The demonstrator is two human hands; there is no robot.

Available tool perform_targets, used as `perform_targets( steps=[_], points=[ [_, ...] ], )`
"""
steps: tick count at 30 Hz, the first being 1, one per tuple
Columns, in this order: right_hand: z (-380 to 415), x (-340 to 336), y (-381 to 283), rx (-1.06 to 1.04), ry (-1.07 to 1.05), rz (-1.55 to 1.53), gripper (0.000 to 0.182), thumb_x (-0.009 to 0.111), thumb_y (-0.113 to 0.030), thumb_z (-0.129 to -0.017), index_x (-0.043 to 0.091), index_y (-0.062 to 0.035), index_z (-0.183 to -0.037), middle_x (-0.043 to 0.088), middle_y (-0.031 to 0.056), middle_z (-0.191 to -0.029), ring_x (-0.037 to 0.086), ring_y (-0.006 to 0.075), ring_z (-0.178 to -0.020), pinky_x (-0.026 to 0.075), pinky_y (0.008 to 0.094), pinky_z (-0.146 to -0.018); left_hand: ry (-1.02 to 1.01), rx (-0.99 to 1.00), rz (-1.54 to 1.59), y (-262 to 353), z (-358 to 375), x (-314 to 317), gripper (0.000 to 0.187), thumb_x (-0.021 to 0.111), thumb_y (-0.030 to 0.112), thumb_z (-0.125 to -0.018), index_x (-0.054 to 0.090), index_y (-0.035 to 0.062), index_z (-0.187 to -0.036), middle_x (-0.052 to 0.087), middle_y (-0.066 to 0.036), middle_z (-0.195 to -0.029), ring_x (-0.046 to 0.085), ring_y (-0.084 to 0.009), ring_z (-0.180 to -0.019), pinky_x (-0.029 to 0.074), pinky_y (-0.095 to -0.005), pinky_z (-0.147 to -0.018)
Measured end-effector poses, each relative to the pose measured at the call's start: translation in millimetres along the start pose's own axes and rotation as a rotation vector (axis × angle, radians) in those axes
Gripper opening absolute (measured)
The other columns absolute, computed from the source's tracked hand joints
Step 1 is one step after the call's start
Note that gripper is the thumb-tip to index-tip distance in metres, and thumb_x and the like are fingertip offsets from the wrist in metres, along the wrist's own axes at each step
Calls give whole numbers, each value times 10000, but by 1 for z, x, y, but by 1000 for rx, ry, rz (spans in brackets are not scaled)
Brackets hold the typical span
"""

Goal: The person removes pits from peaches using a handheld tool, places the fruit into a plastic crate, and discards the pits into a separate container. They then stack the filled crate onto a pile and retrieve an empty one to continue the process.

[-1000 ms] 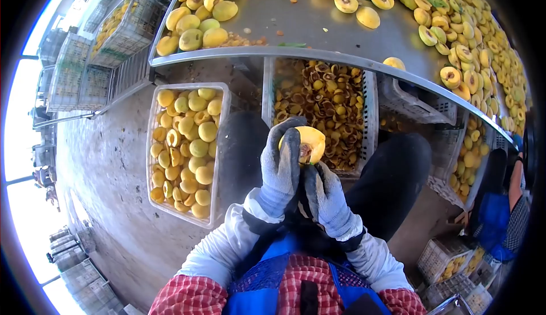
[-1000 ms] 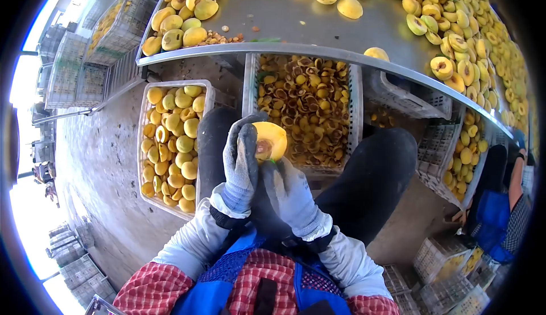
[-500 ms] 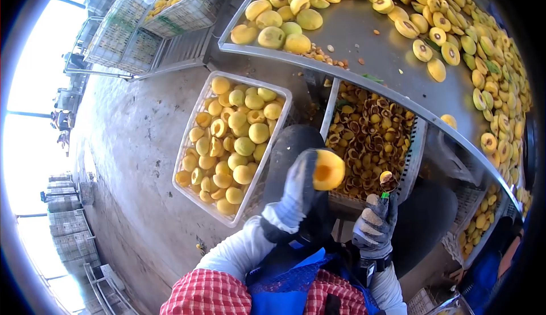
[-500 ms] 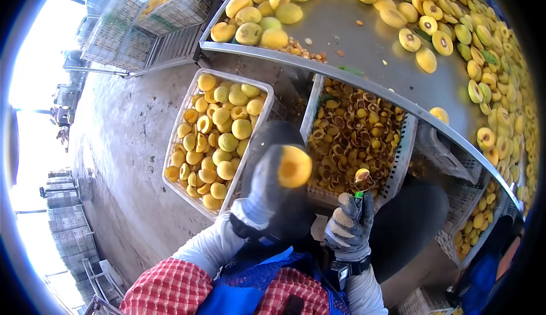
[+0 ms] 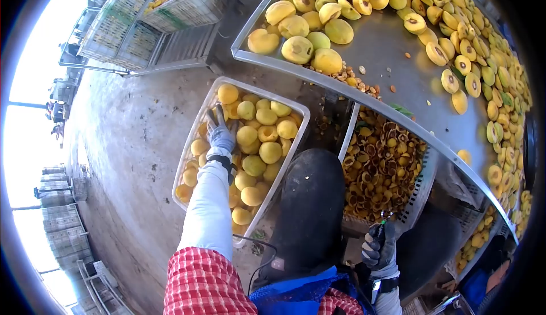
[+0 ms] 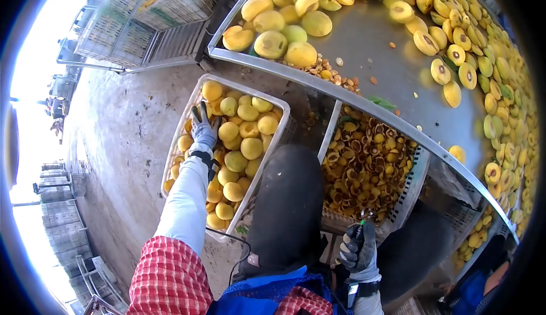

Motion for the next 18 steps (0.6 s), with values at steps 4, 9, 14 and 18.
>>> perform_targets(
  steps=[4,9,14,18],
  points=[
    [-3,12,0,-35,69,171,446,497,-543,-904,569,-103,-877,395,-11,-560,279,70,-361,207,210,-328,-61,9,128,-23,-30,3,851,563,545,-824,113,258,-1487,185,-160,-1516,236,-389,-1361,239,-520,-1083],
    [4,18,-6,-70,110,255,439,503,-537,-903,555,-101,-880,417,-6,-570,299,71,-374,220,204,-333,-318,30,36,-21,-55,-7,886,588,583,-788,159,230,-1479,184,-182,-1509,194,-439,-1364,232,-499,-1102],
    [9,8,-16,-70,85,227,447,519,-552,-888,544,-106,-871,418,-7,-570,311,72,-383,223,203,-337,522,375,530,129,0,-188,291,640,219,-842,639,78,-1096,606,-136,-1043,599,-280,-950,467,-400,-862],
    [-5,-3,-19,-47,103,212,485,552,-574,-858,543,-89,-861,427,-16,-575,323,64,-398,222,200,-351,161,624,507,291,28,-245,331,677,365,-806,635,108,-1010,623,-95,-928,637,-239,-757,498,-346,-667]
  ],
)
Point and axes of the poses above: each hand's wrist, its own z-axis away from the middle knuckle, its own x-axis out of the palm, y = z × x, the point moved 7 cm from there along -z, towards the middle knuckle
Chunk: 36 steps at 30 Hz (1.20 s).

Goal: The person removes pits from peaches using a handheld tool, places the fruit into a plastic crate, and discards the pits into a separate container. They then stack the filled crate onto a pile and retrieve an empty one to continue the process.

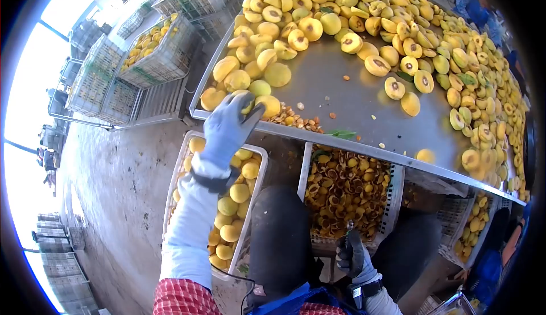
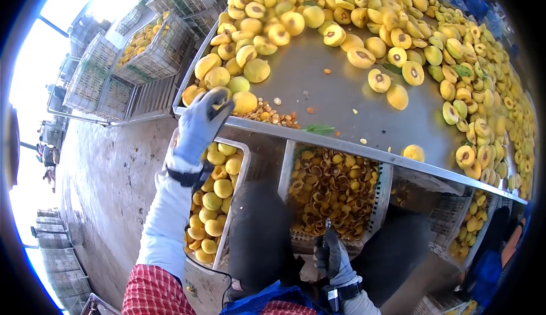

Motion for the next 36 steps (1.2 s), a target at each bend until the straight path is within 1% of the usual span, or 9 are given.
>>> perform_targets(
  steps=[3,8,12,14,17,19,24,28,36],
  points=[
    [2,4,-10,-4,-29,9,487,573,-578,-843,535,-92,-850,420,-31,-566,330,68,-408,234,203,-365,-200,68,-347,23,-78,60,600,617,555,-781,548,134,-1203,611,-141,-1098,598,-317,-1007,462,-420,-851],
    [6,-2,-27,-53,38,-29,485,576,-591,-835,526,-108,-837,406,-39,-564,327,69,-411,243,204,-371,-596,51,-586,-15,-143,155,856,683,553,-726,360,89,-1369,540,-208,-1251,528,-341,-1162,414,-409,-963],
    [6,-2,-34,-114,-17,-42,466,584,-578,-837,522,-116,-843,415,-33,-573,354,78,-430,272,212,-380,-675,-8,-254,-3,-133,151,712,772,424,-688,455,70,-1218,613,-159,-1086,617,-291,-970,491,-365,-822],
    [10,3,-44,-188,-47,-33,441,573,-548,-857,519,-111,-858,427,-26,-575,368,84,-427,291,217,-382,-637,-60,301,45,-92,135,534,720,254,-778,463,60,-1204,597,-42,-972,557,-86,-736,475,-208,-582],
    [22,20,-73,-361,-100,2,382,541,-471,-910,517,-91,-883,450,-10,-574,386,94,-405,318,227,-378,-734,-231,957,124,-10,103,513,600,132,-846,409,8,-1305,573,-106,-1132,588,-143,-966,511,-231,-725],
    [40,39,-96,-488,-148,65,296,518,-363,-935,520,-67,-917,485,4,-602,429,99,-424,339,232,-392,-678,-309,1372,146,51,111,628,584,291,-813,400,-37,-1317,576,-145,-1141,577,-222,-1053,470,-326,-917],
    [61,65,-122,-955,-18,803,194,492,-132,-912,505,8,-1046,600,136,-759,620,236,-685,467,328,-603,-593,-605,1714,181,146,127,669,648,324,-785,413,-19,-1310,566,-157,-1128,590,-247,-1012,496,-365,-875],
    [75,64,-110,-967,80,839,204,495,-163,-913,507,12,-1018,598,180,-776,627,305,-708,470,340,-602,-294,-647,1530,178,178,122,456,598,270,-894,488,12,-1253,577,-124,-1108,594,-210,-977,504,-328,-850],
    [86,56,-79,-1130,23,830,321,488,-137,-948,473,62,-1199,597,145,-906,593,218,-767,476,293,-683,-148,-401,1259,181,198,99,335,585,132,-911,519,-1,-1211,583,-90,-1106,576,-155,-982,470,-276,-871]
  ],
)
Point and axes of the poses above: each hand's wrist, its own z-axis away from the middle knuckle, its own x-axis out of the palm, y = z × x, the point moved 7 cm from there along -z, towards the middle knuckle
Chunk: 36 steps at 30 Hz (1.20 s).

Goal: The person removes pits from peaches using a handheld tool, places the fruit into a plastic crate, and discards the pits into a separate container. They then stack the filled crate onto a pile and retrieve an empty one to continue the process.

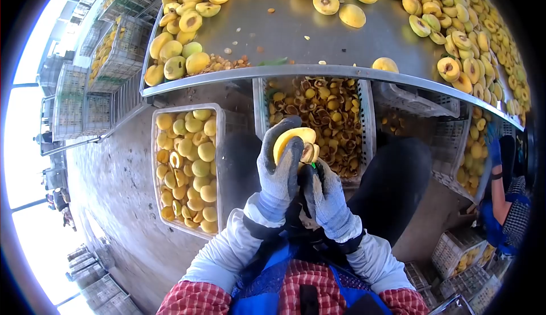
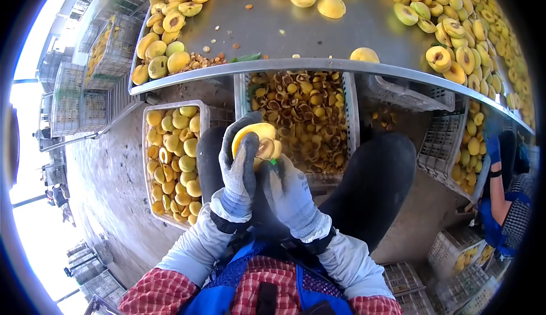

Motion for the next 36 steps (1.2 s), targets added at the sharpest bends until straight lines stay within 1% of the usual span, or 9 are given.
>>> perform_targets(
  steps=[2,5,12,14,19,22,26,30,36],
  points=[
    [5,0,-2,-113,3,31,324,498,-140,-952,466,55,-1209,601,123,-941,592,195,-780,480,281,-705,-28,-67,84,-4,3,2,316,605,124,-899,532,0,-1181,593,-77,-1059,575,-139,-949,466,-263,-850],
    [13,7,36,187,-24,-227,246,471,-179,-940,532,44,-1021,606,156,-796,608,223,-703,461,310,-644,-96,-95,-1,-15,3,-2,276,620,131,-893,556,7,-1131,599,-68,-1011,566,-116,-907,460,-246,-819],
    [25,12,46,368,-84,-407,262,468,-214,-962,553,34,-975,594,67,-785,537,122,-691,434,269,-620,-224,-447,53,-37,4,-5,270,669,152,-863,586,11,-1079,622,-49,-940,576,-103,-840,479,-238,-763],
    [29,18,54,474,-114,-455,262,467,-214,-961,554,33,-960,586,56,-771,529,124,-678,430,267,-616,-162,-351,9,-32,8,-7,259,662,137,-865,586,12,-1078,627,-53,-938,583,-111,-830,482,-243,-761],
    [34,27,44,447,-164,-603,413,432,-490,-951,511,-87,-915,437,-10,-558,348,88,-346,309,230,-322,-64,62,-319,-14,17,-7,248,634,91,-860,575,-3,-1082,638,-98,-975,613,-146,-870,487,-265,-787],
    [48,39,41,850,-295,-1137,485,410,-579,-922,498,-105,-867,361,-9,-498,312,84,-324,260,216,-293,-126,284,-500,-5,19,-2,272,642,89,-849,571,-8,-1092,639,-110,-986,614,-154,-891,483,-276,-807],
    [60,43,40,977,-400,-1299,508,383,-594,-924,504,-108,-840,356,-11,-480,297,84,-308,249,215,-281,-234,1,-267,-31,21,-3,345,608,106,-876,524,-6,-1191,613,-94,-1059,588,-137,-965,481,-283,-841],
    [61,52,24,982,-459,-1641,497,395,-575,-930,509,-103,-822,382,-22,-488,319,68,-304,279,206,-283,-361,-460,400,-43,27,10,332,585,197,-907,548,4,-1175,629,-104,-1014,615,-177,-907,495,-292,-818],
    [57,58,7,809,-578,-2068,464,402,-522,-948,491,-72,-876,395,-16,-504,368,62,-327,347,207,-295,-381,-441,415,-39,28,19,453,516,354,-904,537,-8,-1175,619,-129,-953,604,-185,-867,495,-297,-800]
  ],
)
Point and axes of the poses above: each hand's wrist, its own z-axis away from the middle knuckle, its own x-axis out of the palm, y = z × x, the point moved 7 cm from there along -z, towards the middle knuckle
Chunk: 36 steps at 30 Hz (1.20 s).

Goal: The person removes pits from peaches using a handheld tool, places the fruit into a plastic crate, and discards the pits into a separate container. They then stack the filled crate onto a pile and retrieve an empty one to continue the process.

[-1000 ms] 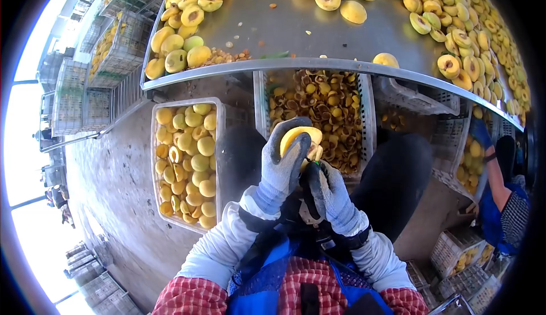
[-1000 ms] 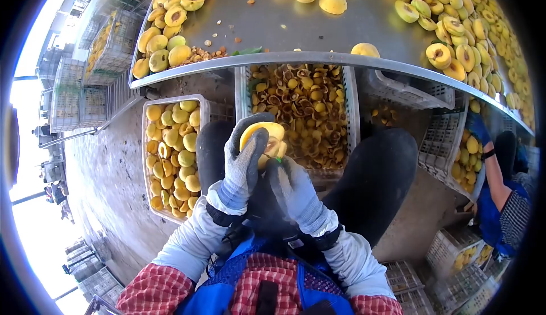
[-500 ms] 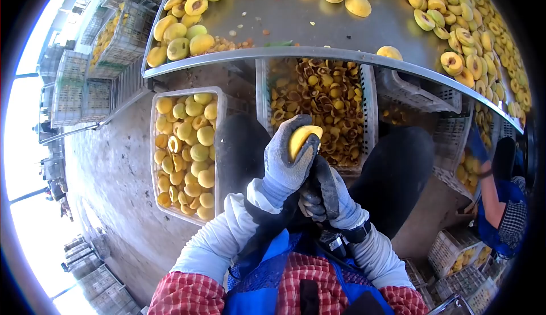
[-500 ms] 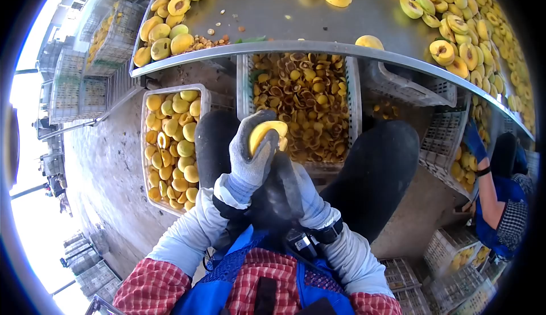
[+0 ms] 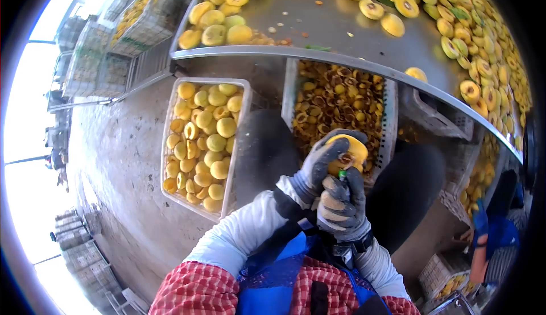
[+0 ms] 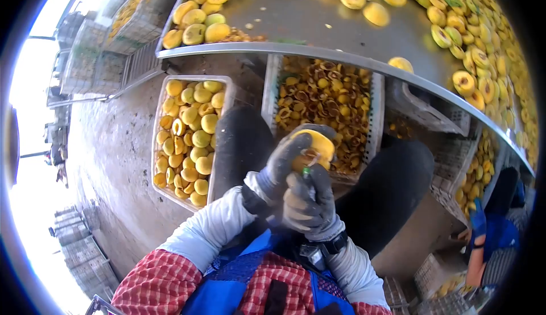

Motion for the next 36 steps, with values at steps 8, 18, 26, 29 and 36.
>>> perform_targets(
  steps=[8,18,26,29,36],
  points=[
    [-14,-4,11,47,74,23,448,435,-536,-930,467,-108,-802,398,-15,-508,366,71,-331,332,203,-298,59,13,241,-3,13,-22,404,549,301,-913,538,5,-1189,613,-115,-990,603,-177,-896,491,-287,-828],
    [-26,-25,-47,-211,347,289,484,378,-510,-963,510,-55,-864,417,-15,-543,380,75,-381,321,220,-316,479,330,202,65,51,-125,285,602,98,-898,556,0,-1162,618,-66,-1067,580,-132,-990,473,-270,-879],
    [0,-69,-47,-112,668,333,491,380,-520,-958,536,-60,-884,372,-1,-534,309,84,-356,254,218,-306,1242,60,-1877,178,103,-384,569,590,438,-846,447,194,-1340,471,-167,-1309,517,-367,-1109,440,-447,-897],
    [-2,-67,-55,-147,725,433,488,382,-517,-959,527,-58,-882,365,-3,-527,309,83,-353,255,218,-302,1143,-102,-1891,161,97,-418,641,500,546,-865,379,220,-1404,307,-169,-1458,290,-380,-1321,273,-488,-1058],
    [-29,-55,-38,-116,605,351,469,395,-497,-962,503,-46,-888,366,-7,-524,331,81,-361,273,209,-302,1087,170,-1975,139,94,-431,608,526,463,-867,416,147,-1375,372,-116,-1419,284,-348,-1327,207,-477,-1090]
  ],
)
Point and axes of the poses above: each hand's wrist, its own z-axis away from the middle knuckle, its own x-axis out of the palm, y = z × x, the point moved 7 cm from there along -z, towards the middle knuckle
